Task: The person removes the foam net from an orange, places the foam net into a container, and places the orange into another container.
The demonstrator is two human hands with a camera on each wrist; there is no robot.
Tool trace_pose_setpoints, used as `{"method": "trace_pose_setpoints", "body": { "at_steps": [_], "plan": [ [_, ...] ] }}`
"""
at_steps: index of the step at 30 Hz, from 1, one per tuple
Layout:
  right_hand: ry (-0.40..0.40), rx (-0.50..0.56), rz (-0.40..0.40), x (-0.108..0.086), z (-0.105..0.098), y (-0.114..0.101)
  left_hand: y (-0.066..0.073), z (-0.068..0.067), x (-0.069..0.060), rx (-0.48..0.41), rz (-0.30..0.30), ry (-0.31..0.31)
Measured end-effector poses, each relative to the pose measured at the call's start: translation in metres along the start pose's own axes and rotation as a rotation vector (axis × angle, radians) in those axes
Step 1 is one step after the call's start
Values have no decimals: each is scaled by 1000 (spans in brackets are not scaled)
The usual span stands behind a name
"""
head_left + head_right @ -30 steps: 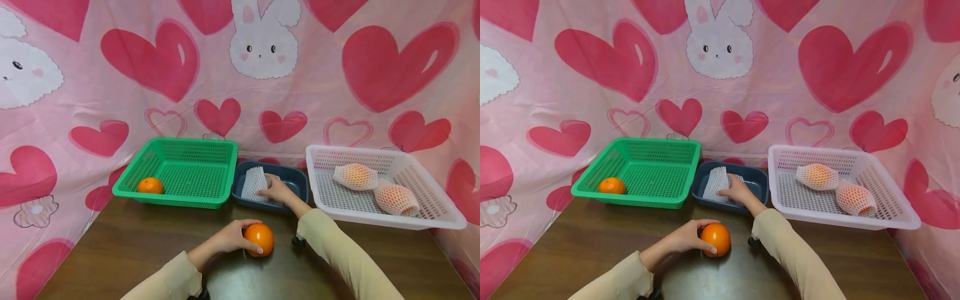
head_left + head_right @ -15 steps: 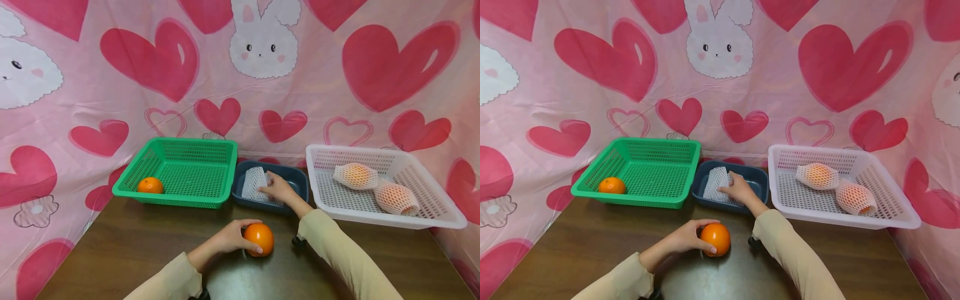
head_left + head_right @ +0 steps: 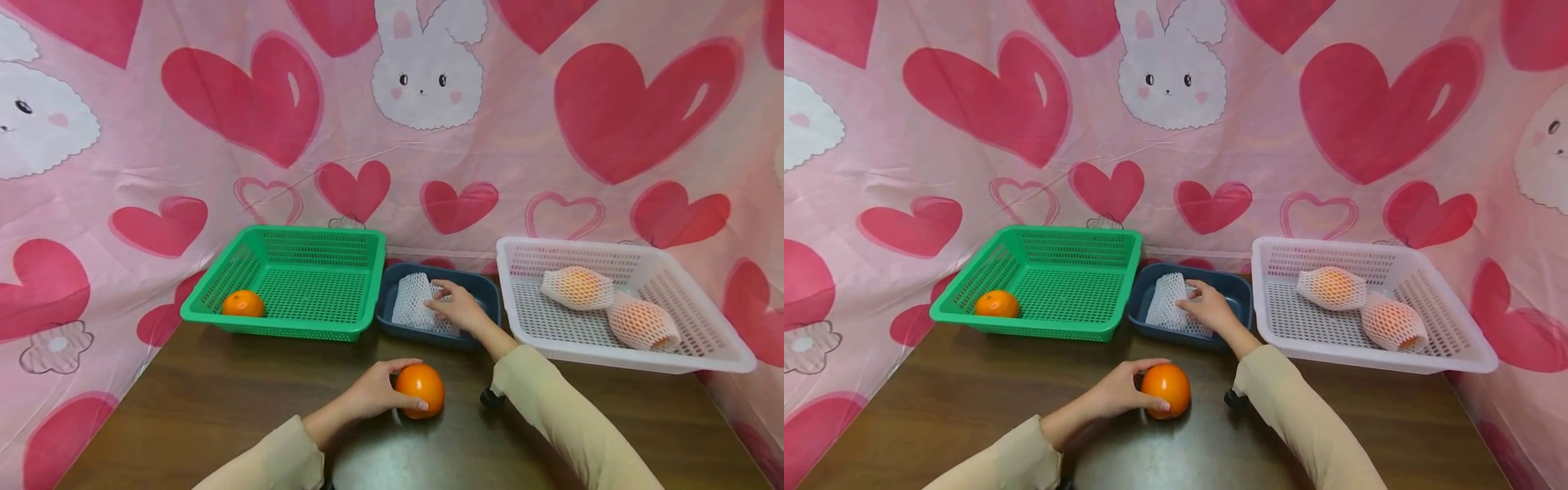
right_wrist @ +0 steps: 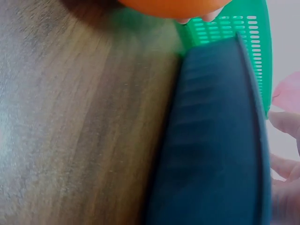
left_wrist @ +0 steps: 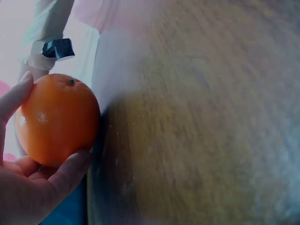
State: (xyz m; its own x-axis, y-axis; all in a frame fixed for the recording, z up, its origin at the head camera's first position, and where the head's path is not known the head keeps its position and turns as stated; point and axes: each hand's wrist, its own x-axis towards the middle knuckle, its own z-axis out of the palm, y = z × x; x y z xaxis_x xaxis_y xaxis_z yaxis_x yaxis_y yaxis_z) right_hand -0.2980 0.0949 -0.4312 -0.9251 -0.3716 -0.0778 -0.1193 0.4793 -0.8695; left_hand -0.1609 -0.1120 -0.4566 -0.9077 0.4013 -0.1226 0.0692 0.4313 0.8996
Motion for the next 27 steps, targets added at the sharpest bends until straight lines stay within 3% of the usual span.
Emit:
{"method": "trace_pose_setpoints", "body": {
  "at_steps": [7,14,23,27],
  "plan": [
    [1,-18,-15,-6,-6,-11,5,-6,-4,19,20,58],
    [-36,11,-49,-12,-8,-15,16,-19,-11,44,6,49],
    [-85,16,-111,-19,-4,-29,33,-43,-24,52,13,98],
    [-119,73,-139,-18,4,-32,37,-53,-29,62,9,124]
  ]
}}
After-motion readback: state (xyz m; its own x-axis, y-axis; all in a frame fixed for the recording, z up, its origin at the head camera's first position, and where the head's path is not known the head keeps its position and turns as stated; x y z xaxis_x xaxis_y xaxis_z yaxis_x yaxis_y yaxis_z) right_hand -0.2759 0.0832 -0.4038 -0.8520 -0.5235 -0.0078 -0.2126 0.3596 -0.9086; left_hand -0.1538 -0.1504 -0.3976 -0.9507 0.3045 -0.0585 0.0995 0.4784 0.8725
